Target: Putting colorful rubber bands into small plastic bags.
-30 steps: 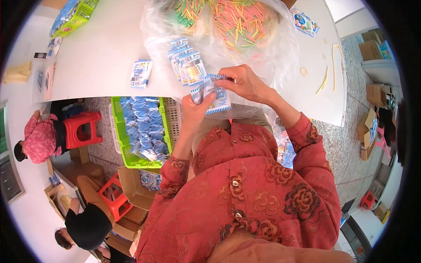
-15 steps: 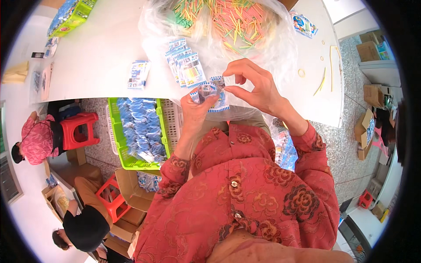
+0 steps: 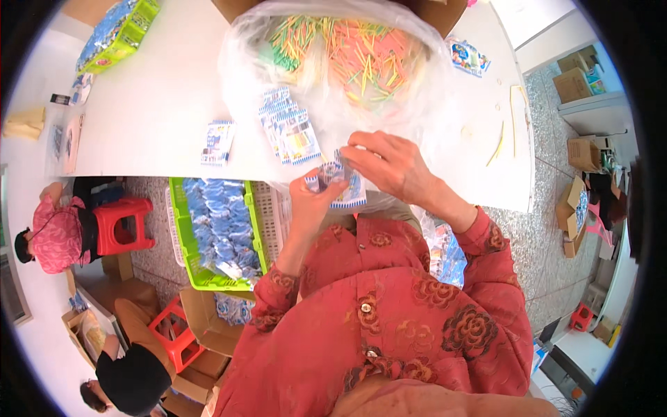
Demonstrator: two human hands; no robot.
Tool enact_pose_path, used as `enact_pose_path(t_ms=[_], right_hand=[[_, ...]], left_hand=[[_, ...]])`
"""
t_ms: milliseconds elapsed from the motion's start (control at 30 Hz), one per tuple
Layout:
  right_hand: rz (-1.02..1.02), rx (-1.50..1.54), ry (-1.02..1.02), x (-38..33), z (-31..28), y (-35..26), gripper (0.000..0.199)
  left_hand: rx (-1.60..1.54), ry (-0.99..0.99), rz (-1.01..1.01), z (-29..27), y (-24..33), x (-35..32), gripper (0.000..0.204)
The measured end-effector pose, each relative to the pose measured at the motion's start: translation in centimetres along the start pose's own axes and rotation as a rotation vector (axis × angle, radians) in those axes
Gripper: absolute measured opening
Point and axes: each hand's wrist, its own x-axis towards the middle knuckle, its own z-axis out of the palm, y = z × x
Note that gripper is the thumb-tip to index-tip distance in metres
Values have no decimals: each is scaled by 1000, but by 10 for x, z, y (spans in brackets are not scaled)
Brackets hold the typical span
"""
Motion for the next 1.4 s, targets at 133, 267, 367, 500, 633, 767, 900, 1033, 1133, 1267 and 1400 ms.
enact_pose_path(t_ms=[133,267,367,500,633,767,900,1033,1133,1267,1400], right_hand=[[-19,53,13,-1,-5,0,25],[-4,34,19,-5,-8,-2,23],[19,71,52,-6,-11,-3,20],[185,267,21,-11,-15,-6,17],[244,223,-23,-12,-20,-1,19],[322,295,-26,-6,-25,1,22],[190,205,-56,-9,-25,4,23],[5,17,-85,-10,-24,9,20],[206,140,-28,-11,-20,18,17],[289,174,-35,-8,-12,26,15],[385,409,-51,-4,-2,31,11]], left_hand=[[128,-64,25,-4,-7,-2,10],[176,-84,49,0,-3,-4,8],[127,-85,17,-3,-5,-2,22],[-172,-2,-53,-1,-6,0,24],[-102,-86,-36,0,-6,4,24],[113,-207,9,1,-6,12,18],[150,-194,25,9,-7,25,14],[88,-154,111,17,-8,35,10],[137,-168,112,20,-4,38,12],[225,-174,77,18,-9,47,14],[159,-159,-3,12,-12,58,15]])
